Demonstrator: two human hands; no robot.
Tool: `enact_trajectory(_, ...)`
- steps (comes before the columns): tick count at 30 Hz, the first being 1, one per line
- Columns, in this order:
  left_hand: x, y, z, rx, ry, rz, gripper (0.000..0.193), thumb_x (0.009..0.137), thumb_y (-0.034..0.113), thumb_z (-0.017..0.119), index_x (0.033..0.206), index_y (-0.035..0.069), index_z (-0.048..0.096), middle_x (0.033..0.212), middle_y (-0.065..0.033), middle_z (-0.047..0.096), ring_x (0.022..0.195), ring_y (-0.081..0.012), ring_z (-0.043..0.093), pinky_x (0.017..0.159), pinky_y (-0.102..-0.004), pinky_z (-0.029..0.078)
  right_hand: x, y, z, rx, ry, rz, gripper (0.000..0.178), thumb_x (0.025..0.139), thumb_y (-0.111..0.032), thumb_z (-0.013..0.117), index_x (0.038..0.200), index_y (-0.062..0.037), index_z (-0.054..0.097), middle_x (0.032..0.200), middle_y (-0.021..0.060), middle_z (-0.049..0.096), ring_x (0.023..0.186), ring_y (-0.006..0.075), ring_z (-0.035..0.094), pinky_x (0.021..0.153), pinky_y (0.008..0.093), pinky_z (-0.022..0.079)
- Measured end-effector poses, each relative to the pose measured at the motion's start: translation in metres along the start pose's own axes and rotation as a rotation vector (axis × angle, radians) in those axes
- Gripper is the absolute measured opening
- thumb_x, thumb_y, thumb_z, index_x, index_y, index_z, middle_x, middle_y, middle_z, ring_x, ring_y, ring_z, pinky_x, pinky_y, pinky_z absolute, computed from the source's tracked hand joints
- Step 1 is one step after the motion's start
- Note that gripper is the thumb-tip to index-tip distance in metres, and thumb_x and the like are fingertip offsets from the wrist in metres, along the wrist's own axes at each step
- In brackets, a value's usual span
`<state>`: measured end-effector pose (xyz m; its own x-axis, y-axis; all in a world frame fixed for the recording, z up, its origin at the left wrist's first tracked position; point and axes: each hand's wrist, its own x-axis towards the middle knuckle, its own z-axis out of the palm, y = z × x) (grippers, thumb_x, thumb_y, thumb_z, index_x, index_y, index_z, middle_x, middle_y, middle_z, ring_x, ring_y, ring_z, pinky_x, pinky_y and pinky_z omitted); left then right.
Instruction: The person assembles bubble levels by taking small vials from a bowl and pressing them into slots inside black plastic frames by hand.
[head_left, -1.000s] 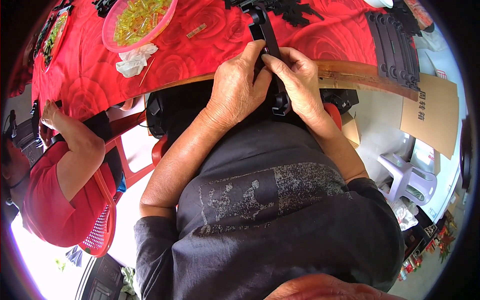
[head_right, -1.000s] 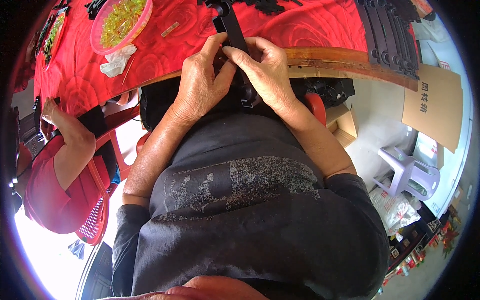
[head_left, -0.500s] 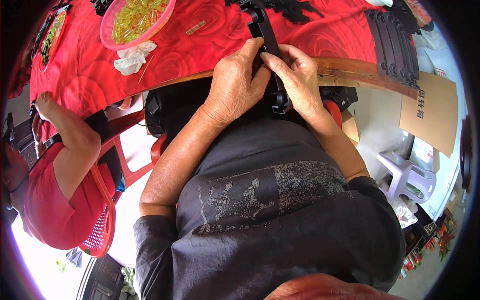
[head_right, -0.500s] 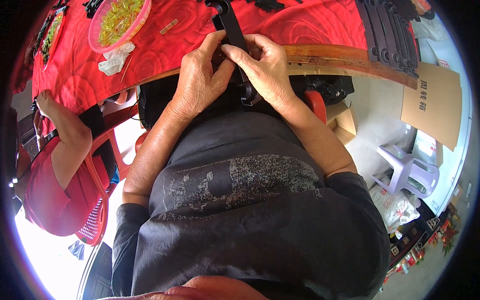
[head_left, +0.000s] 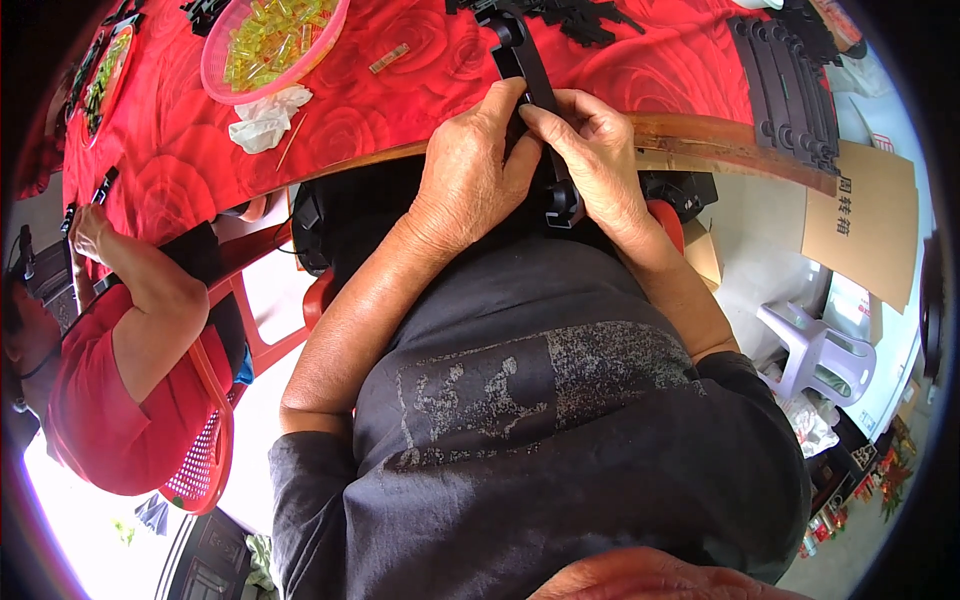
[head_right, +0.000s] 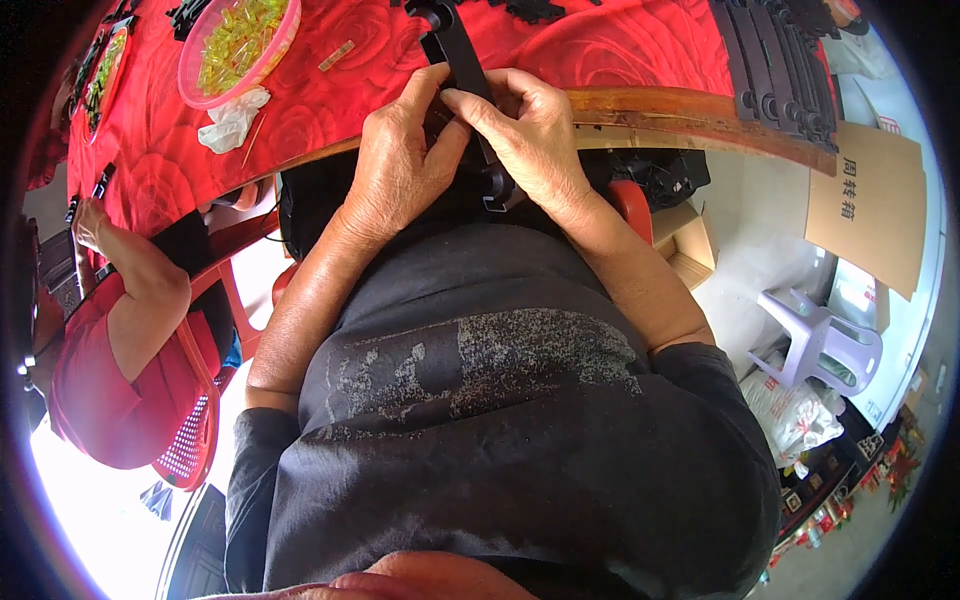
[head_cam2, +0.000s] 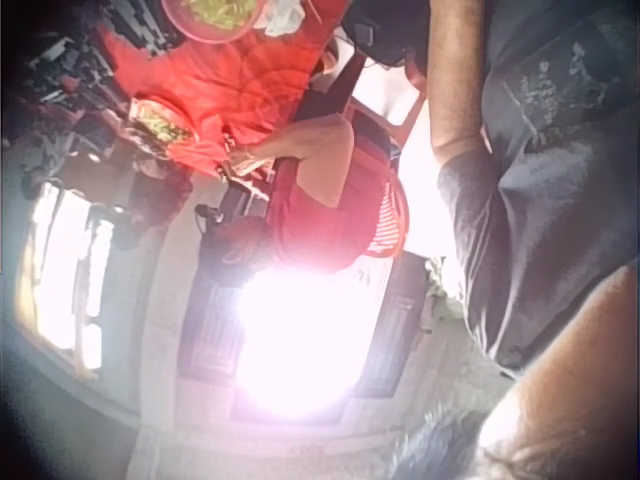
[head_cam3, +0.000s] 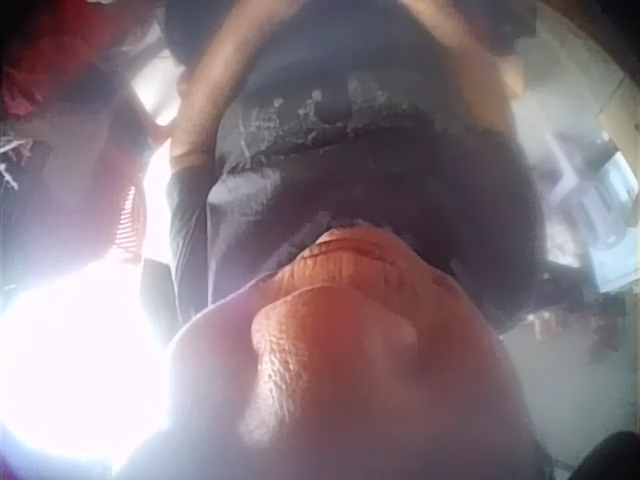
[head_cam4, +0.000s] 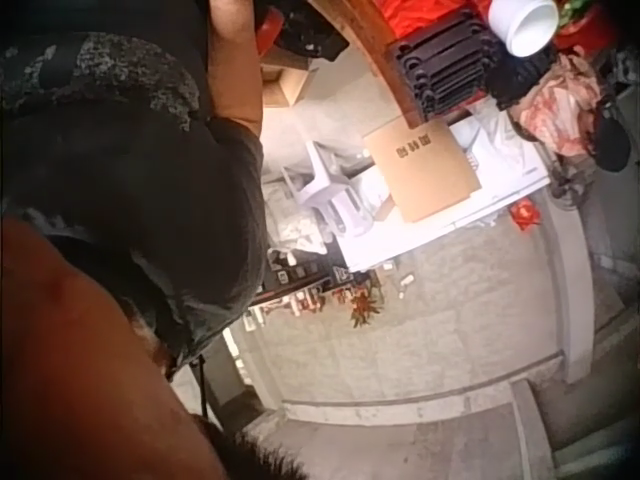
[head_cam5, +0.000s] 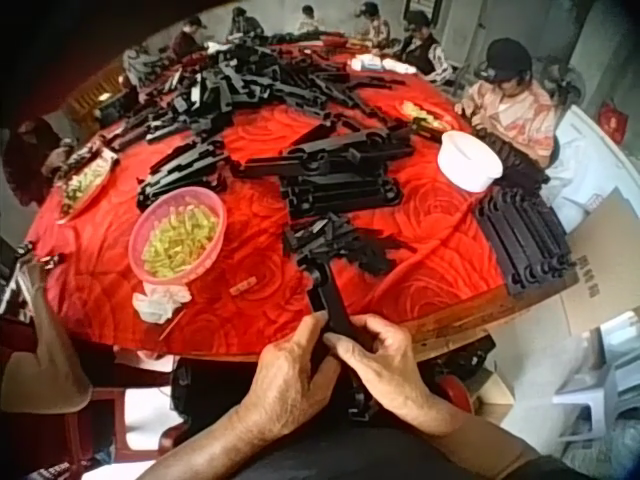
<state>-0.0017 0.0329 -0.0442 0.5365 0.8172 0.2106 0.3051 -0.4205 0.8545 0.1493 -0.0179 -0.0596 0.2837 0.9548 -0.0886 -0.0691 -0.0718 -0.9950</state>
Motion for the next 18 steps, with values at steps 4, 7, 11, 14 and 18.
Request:
enact_trajectory(4,-0.001,0.002,0.0,-0.008,-0.019,-0.036,0.043,0.086,0.009,0.068,0.125,-0.003,0.055,0.093,-0.0245,0.07,0.085,-0.0409,0.071,0.071,-0.0452,0.057,0.0,-0.004,0.0,0.046,-0.002,0.023,0.029,0.089,-0.024,0.08,0.104,0.0007,0.073,0.084,0.0012,0.07,0.075,0.0051,0.062,0.066,0.0205,0.049)
enact_trajectory(7,-0.002,0.004,0.0,-0.043,-0.02,-0.034,0.045,0.086,0.01,0.069,0.127,-0.004,0.054,0.096,-0.025,0.07,0.086,-0.0403,0.071,0.072,-0.0446,0.058,0.0,-0.01,-0.002,0.1,-0.013,0.082,0.029,0.09,-0.023,0.079,0.104,0.0017,0.072,0.089,0.0036,0.072,0.081,0.0071,0.065,0.072,0.0217,0.052)
enact_trajectory(11,-0.002,0.005,0.0,-0.062,-0.019,-0.027,0.049,0.085,0.01,0.069,0.129,-0.004,0.054,0.097,-0.0251,0.07,0.086,-0.04,0.071,0.073,-0.0445,0.058,0.001,-0.012,-0.003,0.133,-0.015,0.112,0.029,0.091,-0.023,0.078,0.104,0.002,0.072,0.09,0.0044,0.073,0.084,0.008,0.066,0.075,0.0222,0.052)
enact_trajectory(14,-0.002,0.006,0.001,-0.03,-0.021,-0.035,0.051,0.083,0.01,0.07,0.129,-0.004,0.054,0.095,-0.0243,0.07,0.084,-0.0392,0.072,0.072,-0.0444,0.058,0.0,-0.011,-0.003,0.107,-0.021,0.088,0.029,0.09,-0.022,0.079,0.105,0.0023,0.072,0.09,0.0048,0.073,0.082,0.008,0.066,0.074,0.0225,0.053)
enact_trajectory(18,-0.003,0.006,0.001,0.023,-0.002,-0.055,0.051,0.081,0.011,0.072,0.126,-0.003,0.055,0.088,-0.0213,0.07,0.078,-0.0364,0.072,0.067,-0.0443,0.057,-0.001,-0.009,-0.002,0.059,-0.03,0.052,0.029,0.09,-0.02,0.079,0.105,0.0032,0.072,0.089,0.0049,0.073,0.081,0.0079,0.066,0.073,0.0225,0.053)
